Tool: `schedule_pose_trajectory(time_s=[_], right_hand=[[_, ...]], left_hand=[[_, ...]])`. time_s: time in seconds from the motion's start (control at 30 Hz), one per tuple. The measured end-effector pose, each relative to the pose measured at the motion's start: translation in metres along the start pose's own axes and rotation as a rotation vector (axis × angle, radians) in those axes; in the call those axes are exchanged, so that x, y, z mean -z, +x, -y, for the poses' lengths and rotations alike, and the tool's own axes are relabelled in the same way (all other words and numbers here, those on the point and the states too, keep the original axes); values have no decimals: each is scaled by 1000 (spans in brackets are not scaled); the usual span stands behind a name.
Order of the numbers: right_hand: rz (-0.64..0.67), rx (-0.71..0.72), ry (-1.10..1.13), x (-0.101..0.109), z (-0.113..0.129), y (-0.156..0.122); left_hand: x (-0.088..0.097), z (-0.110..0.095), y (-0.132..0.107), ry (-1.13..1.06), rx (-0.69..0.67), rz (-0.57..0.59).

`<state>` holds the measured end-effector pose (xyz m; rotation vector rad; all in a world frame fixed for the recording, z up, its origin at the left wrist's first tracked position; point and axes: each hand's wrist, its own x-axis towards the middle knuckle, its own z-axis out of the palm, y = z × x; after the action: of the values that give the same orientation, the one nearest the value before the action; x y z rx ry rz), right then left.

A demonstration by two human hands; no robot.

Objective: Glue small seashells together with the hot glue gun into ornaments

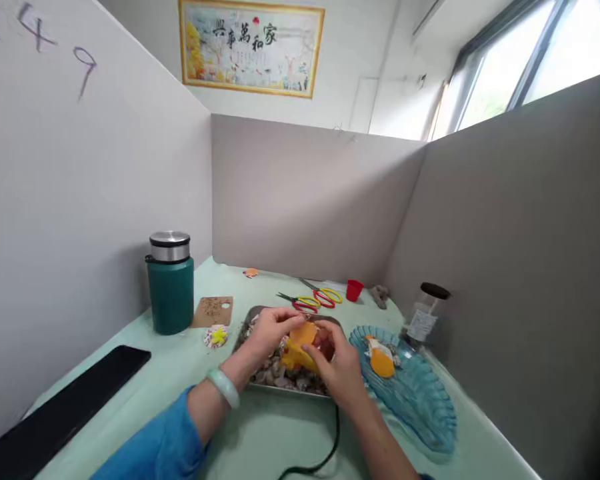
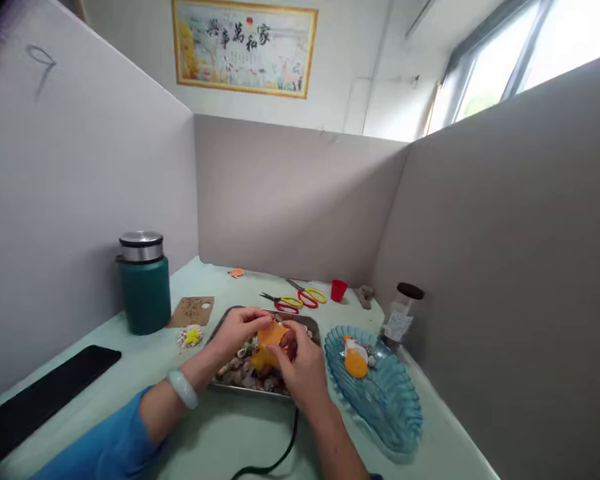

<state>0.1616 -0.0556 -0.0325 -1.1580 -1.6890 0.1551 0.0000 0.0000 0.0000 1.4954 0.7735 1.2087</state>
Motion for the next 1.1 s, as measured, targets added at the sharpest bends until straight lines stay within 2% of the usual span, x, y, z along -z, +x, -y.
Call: schedule_pose_trajectory(time_s=[0.13,0.27,0.5,0.63,0.77,0.9,1.0,1.1], right_hand=[[35,150,-93,1,-4,-3],[45,323,-234,3,0,-2],[-47,388,-260,4,1,-2],[-76,265,-135,5,0,-3],[-75,-24,67,7,2,-1],[19,-249,325,7,1,1],[44,-286,363,6,-2,2],[-9,-242,335,6,-3,3]], left_hand=[[-1,4,3,-30,70,24],[-3,4,2,-121,135,-9],[-2,-1,-2,-68,115,114],[0,0,-1,-28,92,174],[0,0,-2,39,-8,178],[0,-3,-3,49,-21,174],[2,-2,-3,35,0,186],[3,-1,-2,74,13,202]])
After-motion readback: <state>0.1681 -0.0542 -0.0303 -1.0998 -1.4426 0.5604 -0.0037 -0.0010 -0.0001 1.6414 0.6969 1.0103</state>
